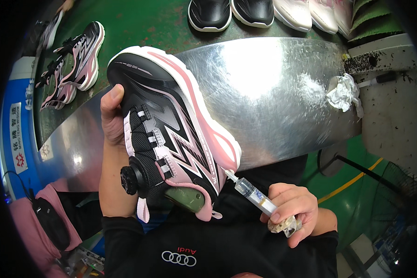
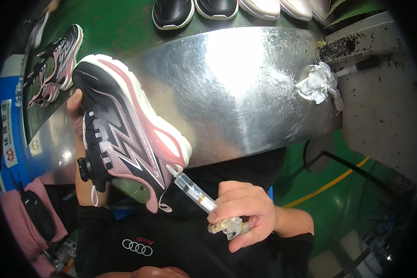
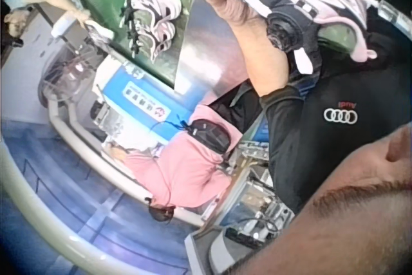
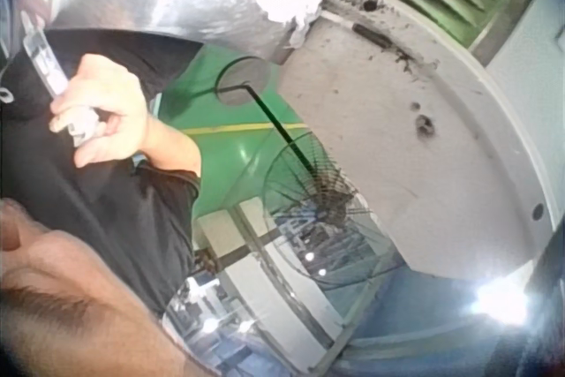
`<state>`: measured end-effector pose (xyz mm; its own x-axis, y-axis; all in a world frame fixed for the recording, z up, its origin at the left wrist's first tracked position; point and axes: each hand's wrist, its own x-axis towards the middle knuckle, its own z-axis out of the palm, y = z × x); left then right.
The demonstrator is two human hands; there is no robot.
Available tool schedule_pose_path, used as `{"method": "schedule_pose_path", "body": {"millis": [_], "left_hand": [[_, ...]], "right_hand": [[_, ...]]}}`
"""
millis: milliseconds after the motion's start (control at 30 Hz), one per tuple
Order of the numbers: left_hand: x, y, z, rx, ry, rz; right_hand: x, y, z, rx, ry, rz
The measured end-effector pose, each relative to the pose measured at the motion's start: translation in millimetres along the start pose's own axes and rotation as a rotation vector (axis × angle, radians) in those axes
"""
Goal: The person picks up shoes from a conveyor belt, applies adhesive along the seams using a syringe applicator, and places the shoes back onto the conveyor belt.
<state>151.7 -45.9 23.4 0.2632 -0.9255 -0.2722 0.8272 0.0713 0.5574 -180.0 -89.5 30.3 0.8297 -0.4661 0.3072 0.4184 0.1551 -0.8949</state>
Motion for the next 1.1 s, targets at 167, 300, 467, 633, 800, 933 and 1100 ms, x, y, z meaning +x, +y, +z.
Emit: {"method": "schedule_pose_path", "body": {"millis": [167,300,467,633,800,933,1100], "left_hand": [[2,2,-3,-0.029,-0.005,-0.024],[2,4,-7,-0.016,0.051,-0.025],[2,6,-7,0.058,0.093,-0.003],[-11,17,-16,0.232,0.142,-0.056],[-44,49,-65,0.514,0.207,-0.097],[-84,78,-119,0.777,0.296,-0.034],[-108,66,-92,0.828,0.307,-0.099]], "right_hand": [[-5,5,0,-0.02,0.011,-0.029],[-8,9,2,-0.05,0.017,-0.049],[-11,13,1,-0.053,0.046,-0.071],[-13,20,-4,-0.084,0.04,-0.066],[-7,23,-4,-0.085,0.056,-0.077],[-2,26,-4,-0.113,0.049,-0.087],[-3,37,7,-0.141,0.114,-0.11]]}}
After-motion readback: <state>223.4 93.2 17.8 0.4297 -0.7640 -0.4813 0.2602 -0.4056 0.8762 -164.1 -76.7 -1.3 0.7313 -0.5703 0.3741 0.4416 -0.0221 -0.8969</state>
